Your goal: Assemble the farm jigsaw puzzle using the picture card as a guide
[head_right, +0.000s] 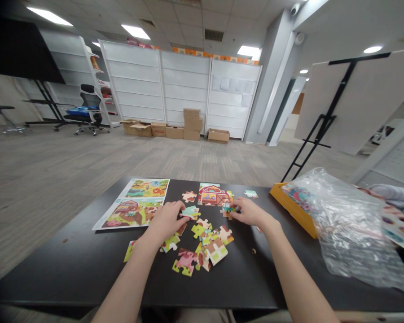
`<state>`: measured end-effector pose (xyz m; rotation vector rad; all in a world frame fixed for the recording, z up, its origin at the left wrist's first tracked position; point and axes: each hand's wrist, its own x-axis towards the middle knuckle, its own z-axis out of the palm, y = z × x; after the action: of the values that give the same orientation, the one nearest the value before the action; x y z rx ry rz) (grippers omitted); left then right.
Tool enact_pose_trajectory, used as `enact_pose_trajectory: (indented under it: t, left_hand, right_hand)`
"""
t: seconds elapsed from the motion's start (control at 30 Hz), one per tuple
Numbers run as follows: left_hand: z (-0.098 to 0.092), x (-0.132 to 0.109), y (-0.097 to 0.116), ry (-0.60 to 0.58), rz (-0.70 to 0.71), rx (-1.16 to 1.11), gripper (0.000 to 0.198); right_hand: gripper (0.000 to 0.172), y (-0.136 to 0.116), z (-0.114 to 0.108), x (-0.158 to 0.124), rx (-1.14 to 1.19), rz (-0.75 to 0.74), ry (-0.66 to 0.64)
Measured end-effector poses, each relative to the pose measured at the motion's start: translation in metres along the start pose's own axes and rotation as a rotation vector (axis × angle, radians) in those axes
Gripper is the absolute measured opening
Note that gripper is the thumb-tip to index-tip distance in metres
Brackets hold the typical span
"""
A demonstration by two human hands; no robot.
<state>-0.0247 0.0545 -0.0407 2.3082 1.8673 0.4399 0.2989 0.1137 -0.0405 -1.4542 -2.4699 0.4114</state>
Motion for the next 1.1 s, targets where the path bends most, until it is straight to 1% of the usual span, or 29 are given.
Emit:
enact_pose_trajectory:
  t: [0.1,0.17,0.23,0.33,0.4,0.47,0.5,0.57,0.67,0.73,0.8,0.9,1.0,1.1]
  left_hand:
    - [-0.004,-0.004,0.001,0.079,0.061,-0.046,0.025]
    - [-0.005,-0.007,0.005,0.164,0.144,-0.108,0.029]
    - [-0.004,-0.010,0.009,0.232,0.230,-0.166,0.032]
    - [0.000,-0.014,0.019,0.259,0.329,-0.215,0.033]
    - [0.001,-0.016,0.024,0.261,0.371,-0.230,0.031]
    - [0.001,-0.016,0.027,0.286,0.382,-0.247,0.029]
    - [0.001,-0.016,0.027,0.306,0.378,-0.256,0.029]
    - [0.001,-0.015,0.025,0.353,0.354,-0.269,0.029]
    - [0.001,-0.013,0.020,0.406,0.318,-0.264,0.027]
    - [0.002,-0.012,0.017,0.409,0.303,-0.245,0.025]
    - [0.002,-0.012,0.016,0.392,0.300,-0.219,0.025]
    - [0.000,-0.012,0.017,0.357,0.297,-0.187,0.020]
    - [-0.002,-0.012,0.017,0.328,0.282,-0.176,0.018]
    - [-0.002,-0.013,0.018,0.311,0.273,-0.175,0.018]
  right_hand:
    - [0.031,-0.010,-0.006,0.001,0.034,-0.005,0.091]
    - [0.034,-0.023,-0.005,0.003,0.174,0.015,0.143]
    - [0.038,-0.039,0.001,0.005,0.422,0.034,0.120]
    - [0.042,-0.065,0.018,0.008,0.771,-0.005,0.005]
    - [0.045,-0.075,0.028,0.009,0.879,-0.016,-0.020]
    - [0.046,-0.074,0.033,0.012,0.908,0.023,0.023]
    - [0.046,-0.069,0.032,0.015,0.898,0.049,0.064]
    - [0.047,-0.049,0.025,0.025,0.840,0.084,0.184]
    - [0.049,-0.008,0.008,0.053,0.695,0.119,0.396]
    - [0.048,0.019,-0.002,0.075,0.607,0.185,0.476]
    - [0.044,0.038,-0.005,0.095,0.572,0.277,0.493]
    - [0.037,0.055,0.000,0.114,0.586,0.327,0.471]
    - [0.032,0.062,0.009,0.121,0.604,0.334,0.426]
    - [0.030,0.069,0.012,0.122,0.608,0.343,0.388]
